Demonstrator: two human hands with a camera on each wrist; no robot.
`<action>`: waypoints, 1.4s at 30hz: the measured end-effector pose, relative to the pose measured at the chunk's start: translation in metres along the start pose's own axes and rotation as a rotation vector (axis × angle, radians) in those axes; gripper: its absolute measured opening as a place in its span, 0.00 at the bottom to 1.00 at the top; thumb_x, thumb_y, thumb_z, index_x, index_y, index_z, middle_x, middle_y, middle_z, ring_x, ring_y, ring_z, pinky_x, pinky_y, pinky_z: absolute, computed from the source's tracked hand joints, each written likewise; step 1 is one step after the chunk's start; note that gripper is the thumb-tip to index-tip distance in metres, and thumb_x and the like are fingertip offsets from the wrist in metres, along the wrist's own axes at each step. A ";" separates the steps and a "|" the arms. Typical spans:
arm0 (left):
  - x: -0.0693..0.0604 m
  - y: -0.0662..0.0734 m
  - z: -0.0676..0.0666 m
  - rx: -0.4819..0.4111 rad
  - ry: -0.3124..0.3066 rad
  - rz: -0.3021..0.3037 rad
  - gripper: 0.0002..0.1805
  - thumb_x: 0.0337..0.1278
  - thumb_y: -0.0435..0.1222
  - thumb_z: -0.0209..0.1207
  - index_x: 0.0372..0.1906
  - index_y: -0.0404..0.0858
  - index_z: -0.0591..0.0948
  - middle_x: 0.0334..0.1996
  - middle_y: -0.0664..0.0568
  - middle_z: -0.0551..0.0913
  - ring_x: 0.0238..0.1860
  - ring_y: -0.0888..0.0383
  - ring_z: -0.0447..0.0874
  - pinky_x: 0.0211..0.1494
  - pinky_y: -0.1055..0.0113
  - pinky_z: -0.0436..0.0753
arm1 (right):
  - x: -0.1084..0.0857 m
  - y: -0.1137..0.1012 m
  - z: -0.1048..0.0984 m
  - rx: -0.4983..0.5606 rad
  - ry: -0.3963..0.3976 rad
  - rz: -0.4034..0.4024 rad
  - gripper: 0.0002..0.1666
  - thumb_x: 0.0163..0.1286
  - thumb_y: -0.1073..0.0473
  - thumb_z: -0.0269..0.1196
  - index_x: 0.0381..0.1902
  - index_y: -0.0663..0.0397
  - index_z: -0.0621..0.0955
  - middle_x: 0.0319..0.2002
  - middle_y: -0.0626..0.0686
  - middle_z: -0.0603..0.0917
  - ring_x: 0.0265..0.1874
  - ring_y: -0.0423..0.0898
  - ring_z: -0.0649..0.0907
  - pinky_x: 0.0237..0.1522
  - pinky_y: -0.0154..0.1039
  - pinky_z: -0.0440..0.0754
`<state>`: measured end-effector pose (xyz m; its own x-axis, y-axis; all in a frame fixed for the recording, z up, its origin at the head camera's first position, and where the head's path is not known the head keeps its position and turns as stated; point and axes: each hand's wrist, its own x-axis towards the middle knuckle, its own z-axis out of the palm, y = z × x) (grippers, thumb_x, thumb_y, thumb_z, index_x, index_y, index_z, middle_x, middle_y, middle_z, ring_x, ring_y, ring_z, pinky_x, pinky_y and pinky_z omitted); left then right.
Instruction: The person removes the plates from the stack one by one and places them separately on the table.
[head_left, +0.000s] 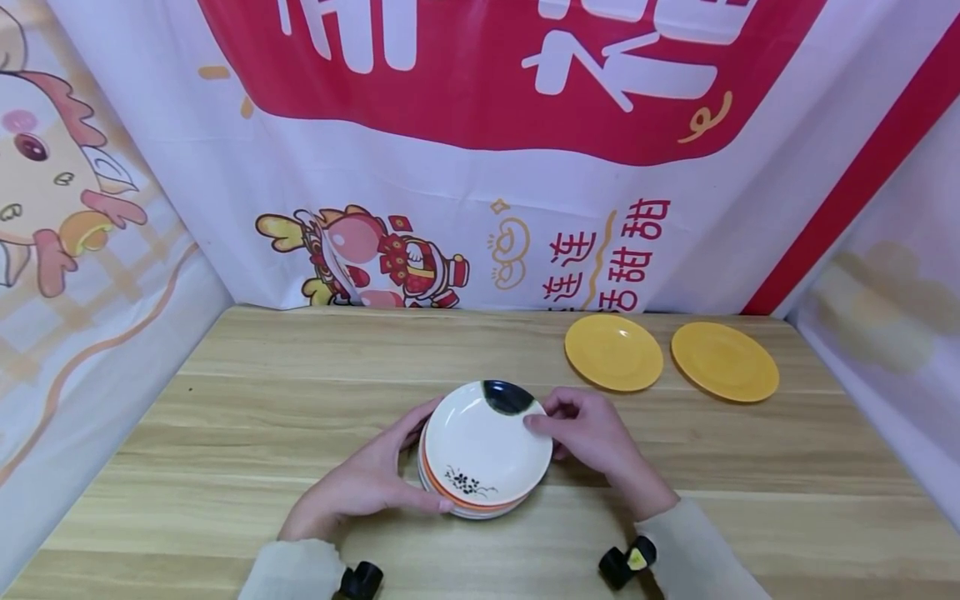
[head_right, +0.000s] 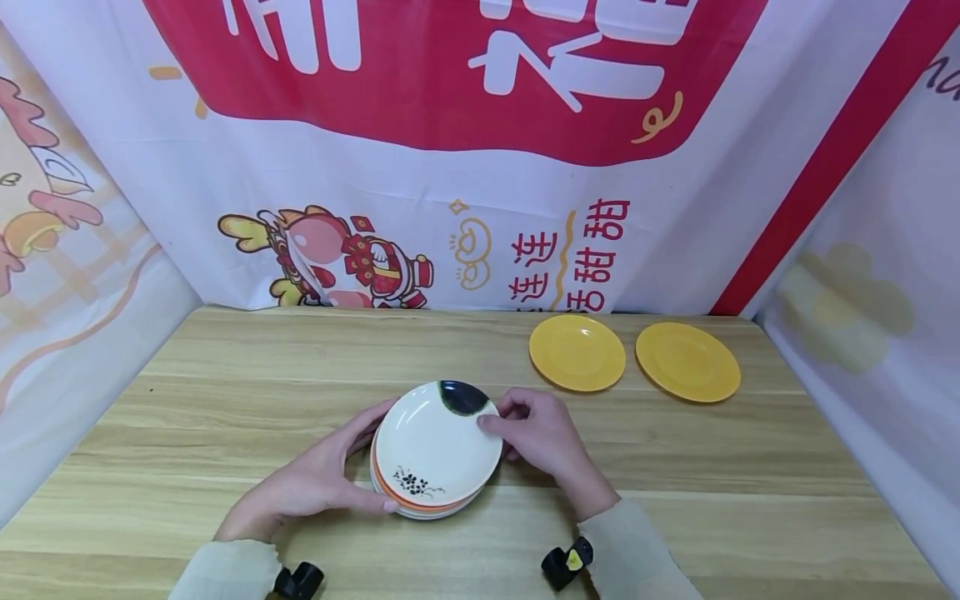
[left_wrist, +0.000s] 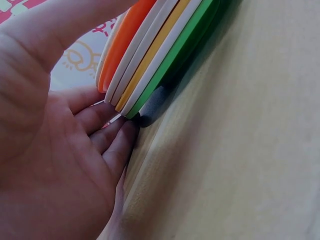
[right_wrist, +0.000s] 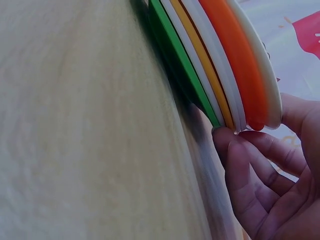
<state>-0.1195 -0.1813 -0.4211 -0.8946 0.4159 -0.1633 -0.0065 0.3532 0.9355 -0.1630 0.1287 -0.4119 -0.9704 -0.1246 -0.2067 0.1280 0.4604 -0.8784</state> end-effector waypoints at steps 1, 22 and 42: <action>0.000 0.000 0.000 -0.001 0.000 -0.002 0.66 0.40 0.44 0.87 0.85 0.58 0.59 0.85 0.55 0.62 0.87 0.44 0.53 0.88 0.30 0.43 | 0.000 0.000 0.000 -0.002 0.003 0.002 0.13 0.70 0.49 0.75 0.41 0.51 0.87 0.35 0.54 0.86 0.30 0.49 0.85 0.34 0.39 0.91; 0.001 0.000 0.000 0.000 0.004 -0.021 0.66 0.40 0.45 0.87 0.84 0.62 0.59 0.85 0.58 0.62 0.87 0.47 0.53 0.89 0.31 0.43 | 0.000 -0.005 -0.008 -0.004 0.013 -0.012 0.11 0.75 0.52 0.72 0.46 0.53 0.87 0.35 0.55 0.86 0.29 0.49 0.84 0.32 0.37 0.90; 0.001 -0.001 0.000 0.005 0.005 -0.005 0.66 0.40 0.44 0.87 0.85 0.61 0.59 0.85 0.58 0.62 0.87 0.47 0.54 0.89 0.32 0.43 | -0.001 -0.003 -0.007 0.000 0.007 -0.008 0.11 0.75 0.53 0.71 0.47 0.53 0.87 0.36 0.55 0.85 0.30 0.48 0.84 0.32 0.37 0.90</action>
<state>-0.1198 -0.1811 -0.4224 -0.8971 0.4097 -0.1657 -0.0086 0.3589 0.9333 -0.1634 0.1336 -0.4058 -0.9727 -0.1222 -0.1970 0.1206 0.4591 -0.8802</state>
